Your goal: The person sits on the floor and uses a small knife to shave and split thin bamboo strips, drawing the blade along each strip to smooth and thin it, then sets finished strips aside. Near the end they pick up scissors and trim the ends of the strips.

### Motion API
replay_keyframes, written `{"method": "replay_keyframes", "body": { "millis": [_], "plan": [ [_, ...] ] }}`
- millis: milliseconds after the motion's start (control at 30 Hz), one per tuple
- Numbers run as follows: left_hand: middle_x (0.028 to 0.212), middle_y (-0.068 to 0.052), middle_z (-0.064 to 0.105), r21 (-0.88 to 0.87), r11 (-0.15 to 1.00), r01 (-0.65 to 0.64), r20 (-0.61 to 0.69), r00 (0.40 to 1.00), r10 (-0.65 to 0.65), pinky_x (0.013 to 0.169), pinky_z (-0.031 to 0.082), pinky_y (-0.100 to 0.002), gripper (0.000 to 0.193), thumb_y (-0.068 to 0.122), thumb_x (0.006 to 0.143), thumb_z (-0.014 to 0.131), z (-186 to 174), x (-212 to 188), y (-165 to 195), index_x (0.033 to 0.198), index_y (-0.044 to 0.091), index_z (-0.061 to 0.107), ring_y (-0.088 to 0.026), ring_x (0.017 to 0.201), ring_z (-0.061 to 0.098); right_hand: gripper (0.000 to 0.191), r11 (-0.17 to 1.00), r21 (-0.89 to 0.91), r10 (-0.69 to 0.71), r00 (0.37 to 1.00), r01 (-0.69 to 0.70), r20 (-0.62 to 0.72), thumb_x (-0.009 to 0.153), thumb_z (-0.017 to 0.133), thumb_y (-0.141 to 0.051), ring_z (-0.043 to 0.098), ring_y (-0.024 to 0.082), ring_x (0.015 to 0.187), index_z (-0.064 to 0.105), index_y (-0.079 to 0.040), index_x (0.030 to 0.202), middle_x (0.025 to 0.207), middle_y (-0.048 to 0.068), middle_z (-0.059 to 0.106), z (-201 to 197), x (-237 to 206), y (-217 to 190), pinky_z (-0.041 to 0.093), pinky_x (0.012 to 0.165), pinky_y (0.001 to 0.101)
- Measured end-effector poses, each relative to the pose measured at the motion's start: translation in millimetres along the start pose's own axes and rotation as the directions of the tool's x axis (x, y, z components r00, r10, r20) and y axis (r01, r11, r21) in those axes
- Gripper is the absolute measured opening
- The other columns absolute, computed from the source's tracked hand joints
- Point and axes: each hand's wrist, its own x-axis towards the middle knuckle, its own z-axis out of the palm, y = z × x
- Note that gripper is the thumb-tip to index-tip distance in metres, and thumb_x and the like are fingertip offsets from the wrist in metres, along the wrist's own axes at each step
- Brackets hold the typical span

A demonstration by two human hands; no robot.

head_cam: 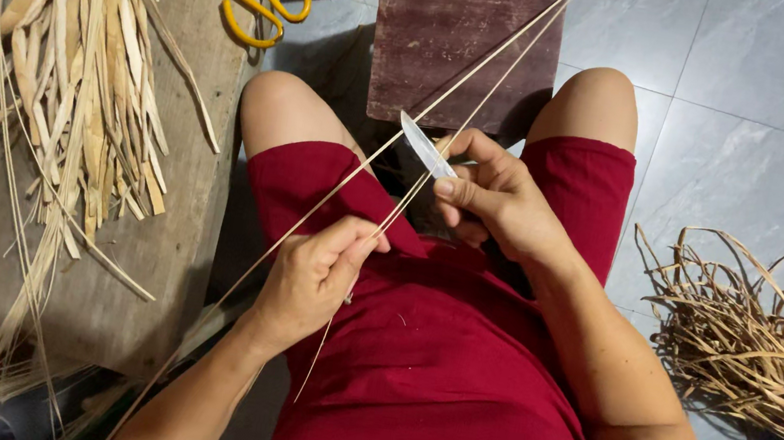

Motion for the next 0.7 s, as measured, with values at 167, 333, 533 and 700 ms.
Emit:
{"method": "replay_keyframes", "body": {
  "millis": [167, 333, 533, 700],
  "plan": [
    [0.053, 0.001, 0.054, -0.033, 0.990, 0.139, 0.026, 0.990, -0.138, 0.041, 0.043, -0.025, 0.016, 0.012, 0.104, 0.055, -3.2, -20.4, -5.6, 0.102, 0.006, 0.069, -0.005, 0.044, 0.054, 0.018, 0.997, -0.067, -0.041, 0.999, 0.043, 0.026, 0.101, 0.064, -0.007, 0.045, 0.008, 0.047, 0.056, -0.007, 0.117, 0.068, 0.002, 0.058, -11.3, 2.9, 6.6, 0.031, 0.039, 0.0237],
    [0.053, 0.002, 0.053, -0.033, 0.988, 0.153, 0.045, 0.987, -0.151, 0.041, 0.040, -0.025, 0.015, 0.012, 0.103, 0.056, -8.0, -46.9, -13.5, 0.102, 0.006, 0.070, -0.005, 0.044, 0.052, 0.018, 0.997, -0.030, -0.078, 0.985, 0.074, -0.152, 0.102, 0.063, -0.009, 0.040, 0.007, 0.051, 0.055, -0.009, 0.118, 0.071, 0.002, 0.056, -44.9, 7.7, -8.1, 0.028, 0.042, 0.0212],
    [0.052, 0.000, 0.053, -0.053, 0.939, 0.339, 0.247, 0.916, -0.316, 0.043, 0.042, -0.025, 0.024, 0.022, 0.106, 0.054, -18.7, -55.4, -21.4, 0.105, 0.007, 0.072, -0.006, 0.045, 0.052, 0.016, 0.983, -0.018, -0.185, 0.973, 0.184, -0.141, 0.105, 0.063, -0.011, 0.042, 0.007, 0.051, 0.053, -0.009, 0.117, 0.075, 0.004, 0.056, -51.0, 5.1, -16.1, 0.030, 0.042, 0.0216],
    [0.078, -0.001, 0.073, -0.188, 0.946, 0.263, 0.381, 0.907, -0.177, 0.051, 0.057, -0.022, 0.033, 0.027, 0.107, 0.047, -17.3, -16.3, -15.4, 0.133, 0.008, 0.057, -0.006, 0.058, 0.067, 0.017, 0.973, -0.181, -0.166, 0.981, 0.145, -0.104, 0.105, 0.061, -0.011, 0.045, 0.007, 0.052, 0.050, -0.008, 0.118, 0.073, 0.003, 0.057, -8.9, -7.2, -5.9, 0.031, 0.041, 0.0213]
  ]
}}
